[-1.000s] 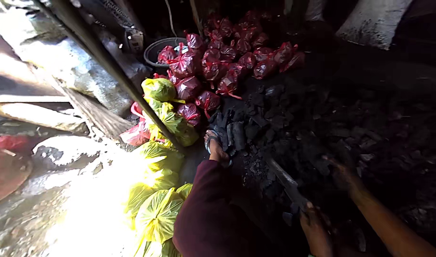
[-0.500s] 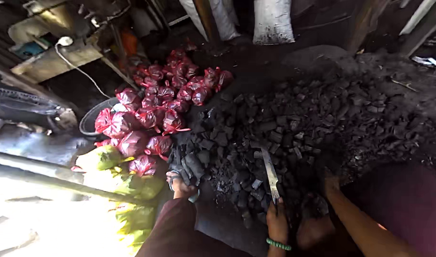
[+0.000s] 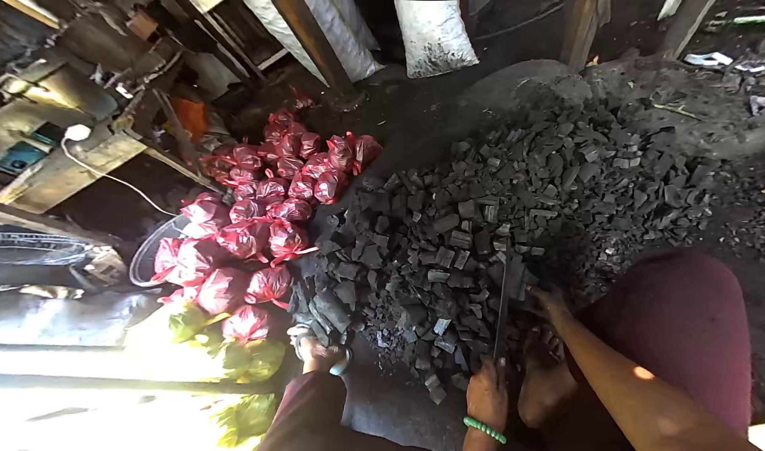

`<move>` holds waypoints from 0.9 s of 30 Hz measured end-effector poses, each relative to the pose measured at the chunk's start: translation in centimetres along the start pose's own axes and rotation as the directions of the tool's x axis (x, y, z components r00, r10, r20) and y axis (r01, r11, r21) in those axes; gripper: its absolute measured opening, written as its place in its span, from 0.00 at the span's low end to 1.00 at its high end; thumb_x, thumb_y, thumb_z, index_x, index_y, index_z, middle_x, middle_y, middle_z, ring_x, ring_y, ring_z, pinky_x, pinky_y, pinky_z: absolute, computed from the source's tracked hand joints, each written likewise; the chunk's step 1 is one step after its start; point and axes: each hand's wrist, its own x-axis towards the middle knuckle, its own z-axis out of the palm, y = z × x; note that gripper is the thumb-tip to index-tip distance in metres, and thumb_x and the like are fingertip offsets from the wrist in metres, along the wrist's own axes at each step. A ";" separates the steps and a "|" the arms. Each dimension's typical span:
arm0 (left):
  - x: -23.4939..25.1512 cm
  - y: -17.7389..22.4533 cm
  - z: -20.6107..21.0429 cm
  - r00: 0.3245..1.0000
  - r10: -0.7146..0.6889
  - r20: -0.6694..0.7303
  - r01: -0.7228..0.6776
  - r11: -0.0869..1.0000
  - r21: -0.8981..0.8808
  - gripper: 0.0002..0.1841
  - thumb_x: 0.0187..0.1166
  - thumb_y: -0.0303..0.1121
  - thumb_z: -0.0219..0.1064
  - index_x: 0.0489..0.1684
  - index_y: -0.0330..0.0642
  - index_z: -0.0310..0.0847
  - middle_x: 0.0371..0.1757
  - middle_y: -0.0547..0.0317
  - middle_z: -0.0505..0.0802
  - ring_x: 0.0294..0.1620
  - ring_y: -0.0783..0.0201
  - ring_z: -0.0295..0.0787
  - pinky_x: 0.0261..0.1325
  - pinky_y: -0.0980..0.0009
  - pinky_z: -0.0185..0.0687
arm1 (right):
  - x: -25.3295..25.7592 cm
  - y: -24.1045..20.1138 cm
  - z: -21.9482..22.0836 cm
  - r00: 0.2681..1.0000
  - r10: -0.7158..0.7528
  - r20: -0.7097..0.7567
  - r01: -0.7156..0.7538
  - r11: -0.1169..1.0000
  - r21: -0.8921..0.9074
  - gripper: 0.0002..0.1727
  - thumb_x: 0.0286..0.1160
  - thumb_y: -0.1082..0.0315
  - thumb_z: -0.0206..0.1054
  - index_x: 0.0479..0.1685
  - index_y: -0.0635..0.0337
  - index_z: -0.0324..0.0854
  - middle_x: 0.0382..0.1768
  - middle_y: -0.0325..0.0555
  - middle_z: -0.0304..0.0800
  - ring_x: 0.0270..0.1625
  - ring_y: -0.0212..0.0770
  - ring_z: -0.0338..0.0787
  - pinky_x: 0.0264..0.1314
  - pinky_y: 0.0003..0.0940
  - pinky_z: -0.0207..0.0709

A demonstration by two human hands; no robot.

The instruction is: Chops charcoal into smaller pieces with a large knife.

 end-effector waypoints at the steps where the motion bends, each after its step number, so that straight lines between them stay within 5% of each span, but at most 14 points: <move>1: -0.1 0.5 -0.2 1.000 -0.003 0.016 0.003 0.999 0.040 0.24 0.95 0.41 0.49 0.70 0.27 0.79 0.53 0.32 0.92 0.57 0.38 0.91 0.66 0.43 0.80 | -0.4 -0.3 0.0 1.000 0.012 0.019 -0.011 1.000 -0.020 0.27 0.84 0.66 0.68 0.79 0.69 0.71 0.72 0.70 0.78 0.70 0.62 0.82 0.70 0.57 0.77; 3: -0.5 1.6 -0.8 0.997 0.064 -0.041 -0.060 0.995 0.085 0.23 0.94 0.40 0.51 0.66 0.27 0.80 0.48 0.32 0.93 0.53 0.37 0.92 0.61 0.42 0.82 | -1.2 -0.8 0.0 0.999 -0.037 0.022 0.039 0.996 -0.075 0.23 0.83 0.68 0.69 0.72 0.73 0.75 0.68 0.71 0.81 0.69 0.61 0.83 0.72 0.56 0.75; 5: -1.2 3.0 -1.2 0.917 0.287 -0.278 -0.276 0.958 0.078 0.20 0.90 0.36 0.56 0.54 0.23 0.85 0.33 0.35 0.93 0.36 0.39 0.94 0.45 0.44 0.87 | -1.2 -0.8 -0.1 0.997 -0.071 0.013 0.072 0.991 -0.116 0.22 0.83 0.68 0.69 0.70 0.75 0.76 0.66 0.71 0.82 0.69 0.61 0.83 0.74 0.56 0.73; 7: -1.1 4.9 -2.0 0.635 0.517 -0.575 -0.564 0.818 0.113 0.18 0.85 0.32 0.58 0.41 0.21 0.85 0.20 0.46 0.87 0.19 0.55 0.88 0.26 0.61 0.85 | -1.2 -0.7 -0.2 0.998 -0.061 0.017 0.062 0.991 -0.117 0.22 0.83 0.69 0.69 0.70 0.75 0.76 0.66 0.71 0.82 0.66 0.61 0.84 0.72 0.55 0.75; 9: -0.5 7.4 -3.7 0.372 0.575 -0.729 -0.765 0.635 0.111 0.23 0.92 0.40 0.50 0.39 0.25 0.81 0.19 0.56 0.83 0.18 0.72 0.82 0.27 0.78 0.82 | -1.2 -0.8 -0.1 0.999 -0.029 0.030 0.033 0.993 -0.113 0.23 0.83 0.69 0.68 0.71 0.74 0.74 0.66 0.71 0.82 0.64 0.61 0.85 0.68 0.55 0.78; 11: 0.6 8.7 -4.1 0.270 0.569 -0.777 -0.843 0.530 0.096 0.25 0.93 0.49 0.44 0.40 0.37 0.76 0.24 0.62 0.83 0.25 0.79 0.83 0.35 0.83 0.84 | -0.9 -0.8 -0.1 0.999 -0.017 0.035 0.021 0.993 -0.120 0.23 0.83 0.68 0.69 0.71 0.73 0.75 0.65 0.72 0.82 0.63 0.61 0.86 0.67 0.55 0.79; 13: 2.7 6.5 -1.9 0.374 0.575 -0.728 -0.749 0.650 0.128 0.21 0.94 0.41 0.49 0.42 0.31 0.79 0.26 0.55 0.87 0.26 0.69 0.87 0.36 0.75 0.87 | -0.7 -0.7 0.0 0.999 -0.032 0.038 0.037 0.990 -0.138 0.22 0.82 0.69 0.69 0.69 0.74 0.75 0.64 0.72 0.83 0.63 0.61 0.86 0.67 0.55 0.79; 14: 3.3 4.5 -0.5 0.583 0.542 -0.605 -0.576 0.801 0.162 0.17 0.89 0.33 0.55 0.46 0.24 0.84 0.29 0.43 0.91 0.29 0.55 0.92 0.39 0.63 0.90 | -0.7 -0.8 0.0 0.999 -0.034 0.041 0.040 0.989 -0.144 0.22 0.82 0.70 0.69 0.70 0.74 0.75 0.64 0.72 0.82 0.64 0.61 0.85 0.69 0.55 0.78; 15: 3.5 3.0 0.3 0.885 0.340 -0.317 -0.286 0.936 0.205 0.19 0.90 0.32 0.55 0.61 0.23 0.83 0.43 0.32 0.94 0.45 0.41 0.95 0.55 0.50 0.88 | -0.6 -0.7 0.0 0.999 -0.033 0.043 0.039 0.988 -0.148 0.23 0.82 0.70 0.69 0.71 0.74 0.75 0.65 0.71 0.82 0.66 0.61 0.85 0.69 0.54 0.77; 16: 4.6 2.0 0.7 1.000 0.026 0.014 -0.030 0.944 0.328 0.22 0.93 0.35 0.51 0.77 0.30 0.74 0.62 0.31 0.90 0.64 0.37 0.89 0.69 0.44 0.79 | -0.6 -0.5 0.1 0.999 -0.027 0.041 0.033 0.989 -0.145 0.23 0.82 0.71 0.69 0.71 0.74 0.74 0.66 0.71 0.82 0.66 0.61 0.84 0.70 0.54 0.77; 17: 5.7 0.9 1.4 0.963 -0.184 0.196 0.084 0.899 0.430 0.23 0.92 0.35 0.52 0.82 0.34 0.69 0.72 0.32 0.84 0.73 0.36 0.82 0.74 0.40 0.74 | -0.7 -0.4 0.1 0.999 -0.026 0.040 0.032 0.989 -0.146 0.24 0.81 0.71 0.70 0.72 0.75 0.74 0.67 0.71 0.82 0.68 0.61 0.84 0.72 0.53 0.76; 19: 6.5 0.2 2.3 0.917 -0.292 0.273 0.128 0.861 0.492 0.23 0.92 0.36 0.53 0.81 0.36 0.70 0.74 0.35 0.83 0.74 0.38 0.82 0.73 0.41 0.75 | -0.9 -0.7 -0.2 0.999 -0.022 0.038 0.027 0.990 -0.135 0.24 0.81 0.71 0.69 0.73 0.75 0.73 0.68 0.72 0.81 0.69 0.61 0.83 0.73 0.54 0.75; 23: 6.4 0.8 0.6 0.949 -0.234 0.213 0.142 0.916 0.375 0.26 0.96 0.45 0.43 0.80 0.38 0.71 0.70 0.36 0.86 0.72 0.39 0.84 0.74 0.42 0.75 | 0.0 0.2 -0.3 0.997 0.072 0.013 -0.072 0.996 0.050 0.24 0.85 0.67 0.66 0.76 0.70 0.72 0.70 0.70 0.78 0.66 0.62 0.84 0.66 0.57 0.80; 27: 5.6 1.0 -0.8 0.989 -0.138 0.059 0.126 0.976 0.177 0.27 0.96 0.46 0.45 0.79 0.34 0.74 0.66 0.33 0.89 0.69 0.38 0.85 0.74 0.43 0.74 | 0.4 0.2 -0.2 0.982 0.185 0.030 -0.187 0.954 0.234 0.25 0.92 0.61 0.57 0.84 0.59 0.66 0.77 0.67 0.73 0.71 0.65 0.82 0.63 0.62 0.81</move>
